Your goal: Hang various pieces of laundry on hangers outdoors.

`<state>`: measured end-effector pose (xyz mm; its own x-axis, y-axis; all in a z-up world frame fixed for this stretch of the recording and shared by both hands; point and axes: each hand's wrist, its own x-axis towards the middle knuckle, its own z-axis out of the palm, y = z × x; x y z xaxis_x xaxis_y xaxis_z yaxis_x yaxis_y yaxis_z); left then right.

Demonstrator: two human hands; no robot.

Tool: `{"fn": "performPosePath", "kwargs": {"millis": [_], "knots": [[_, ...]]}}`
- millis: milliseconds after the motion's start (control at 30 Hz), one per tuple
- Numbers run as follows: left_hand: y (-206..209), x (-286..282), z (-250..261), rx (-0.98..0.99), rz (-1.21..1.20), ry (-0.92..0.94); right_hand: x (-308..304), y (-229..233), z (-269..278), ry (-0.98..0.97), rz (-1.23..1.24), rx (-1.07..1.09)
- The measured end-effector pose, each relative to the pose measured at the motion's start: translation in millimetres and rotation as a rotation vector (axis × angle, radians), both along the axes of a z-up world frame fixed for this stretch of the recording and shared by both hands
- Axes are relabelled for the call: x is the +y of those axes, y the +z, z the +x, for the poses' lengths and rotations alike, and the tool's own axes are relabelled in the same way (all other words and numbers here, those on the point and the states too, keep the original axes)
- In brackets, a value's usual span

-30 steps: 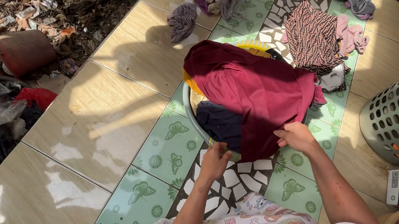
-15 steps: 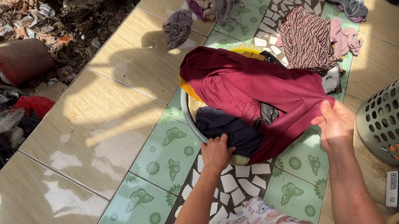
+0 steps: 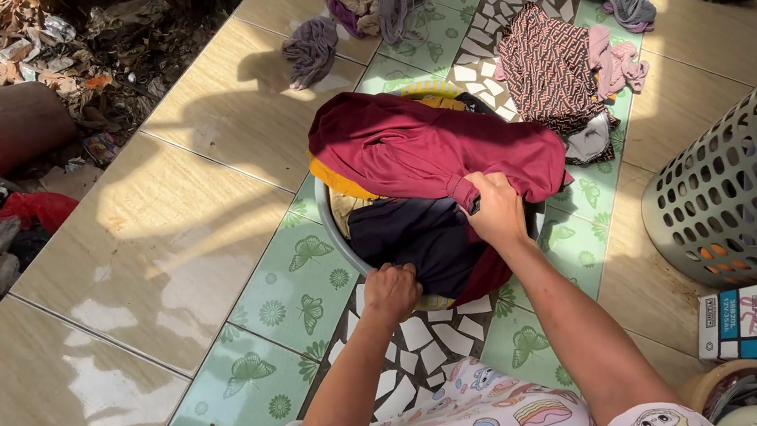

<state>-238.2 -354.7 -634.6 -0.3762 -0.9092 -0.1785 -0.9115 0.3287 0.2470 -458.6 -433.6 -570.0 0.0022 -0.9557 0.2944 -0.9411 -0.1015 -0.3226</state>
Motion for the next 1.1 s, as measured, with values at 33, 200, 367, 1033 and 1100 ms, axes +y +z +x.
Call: {"fn": "performPosePath", "kwargs": {"millis": [33, 200, 367, 1033, 1100], "knots": [[-6, 14, 2, 0.001, 0.005, -0.013, 13, 15, -2, -0.013, 0.005, 0.001], [17, 52, 19, 0.078, 0.206, 0.034, 49, 72, -16, 0.049, 0.259, -0.768], [39, 61, 24, 0.167, 0.264, 0.237, 62, 96, -49, -0.018, 0.149, -1.299], [44, 37, 44, 0.570, 0.471, 0.539, -141, 216, -143, 0.184, -0.768, -1.014], [36, 45, 42, 0.629, 0.369, 0.524, -82, 237, -69, 0.162, -0.126, -0.241]]}}
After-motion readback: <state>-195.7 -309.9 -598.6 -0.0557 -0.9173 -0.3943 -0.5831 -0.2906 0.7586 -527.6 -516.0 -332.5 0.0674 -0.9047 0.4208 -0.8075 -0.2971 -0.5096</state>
